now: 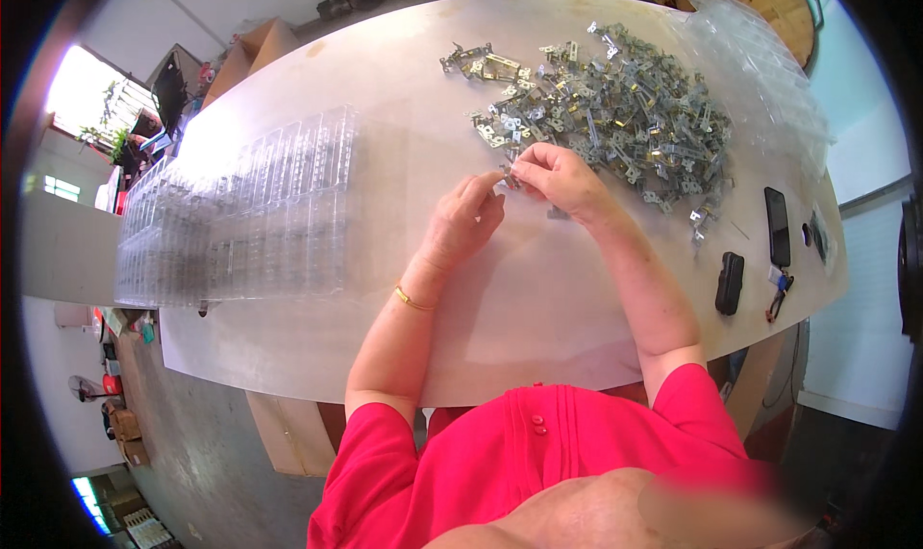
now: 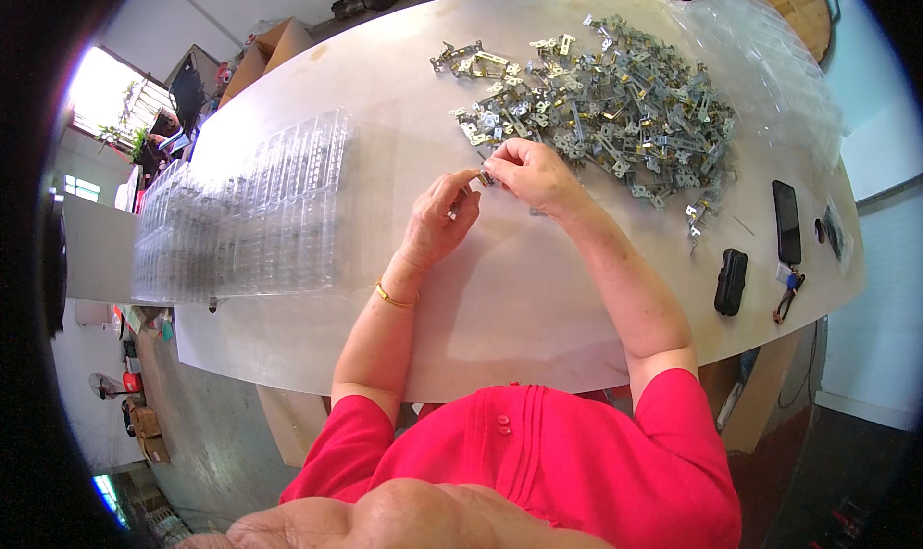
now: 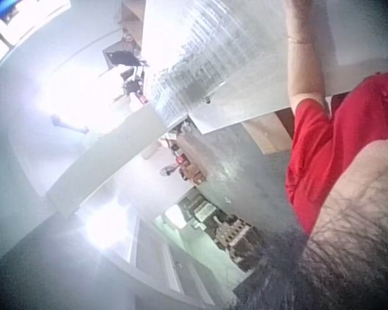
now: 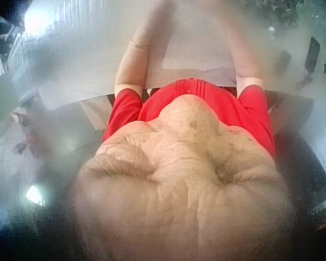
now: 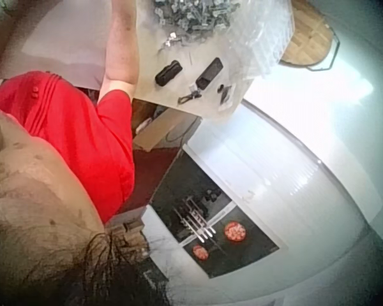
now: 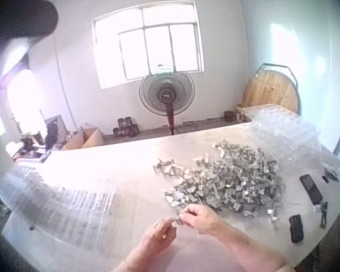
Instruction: The person picks up a metal bracket and a pin from the table, inserts the pin into the bracket, and places the assembled piece into a slot in a plastic tray.
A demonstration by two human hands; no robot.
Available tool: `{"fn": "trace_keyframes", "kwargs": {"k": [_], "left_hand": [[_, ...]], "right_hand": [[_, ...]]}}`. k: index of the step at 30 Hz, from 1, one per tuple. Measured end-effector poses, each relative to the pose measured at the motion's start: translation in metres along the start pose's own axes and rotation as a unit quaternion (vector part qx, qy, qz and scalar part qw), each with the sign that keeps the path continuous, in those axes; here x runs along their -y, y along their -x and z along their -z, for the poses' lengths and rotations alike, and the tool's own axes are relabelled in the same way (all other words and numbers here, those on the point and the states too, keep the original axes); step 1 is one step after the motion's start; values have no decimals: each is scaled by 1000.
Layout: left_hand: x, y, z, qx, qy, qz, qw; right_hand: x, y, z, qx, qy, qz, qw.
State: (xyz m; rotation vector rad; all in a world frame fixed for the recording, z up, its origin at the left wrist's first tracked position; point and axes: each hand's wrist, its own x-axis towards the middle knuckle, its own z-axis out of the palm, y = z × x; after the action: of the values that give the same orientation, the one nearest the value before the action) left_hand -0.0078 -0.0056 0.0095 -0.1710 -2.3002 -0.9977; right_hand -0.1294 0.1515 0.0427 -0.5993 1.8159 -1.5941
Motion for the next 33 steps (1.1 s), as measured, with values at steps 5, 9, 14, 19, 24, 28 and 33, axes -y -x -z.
{"fn": "trace_keyframes", "kwargs": {"k": [5, 9, 14, 19, 24, 28, 33], "left_hand": [[-3, 6, -4, 18, 88, 91, 992], [1, 2, -1, 17, 275, 277, 921], [6, 2, 6, 27, 339, 303, 891], [3, -1, 14, 60, 367, 317, 873], [9, -2, 23, 79, 479, 315, 816], [17, -5, 22, 40, 631, 292, 718], [15, -3, 12, -12, 489, 236, 840]], "right_hand": [[5, 1, -6, -53, 0, 99, 994], [15, 9, -7, -70, 79, 181, 978], [21, 15, -13, -59, 150, 258, 953], [25, 19, -14, -43, 176, 223, 958], [19, 16, -12, -46, 139, 212, 966], [21, 11, -11, -63, -41, 151, 986], [12, 4, -12, -79, -212, 97, 969]]}}
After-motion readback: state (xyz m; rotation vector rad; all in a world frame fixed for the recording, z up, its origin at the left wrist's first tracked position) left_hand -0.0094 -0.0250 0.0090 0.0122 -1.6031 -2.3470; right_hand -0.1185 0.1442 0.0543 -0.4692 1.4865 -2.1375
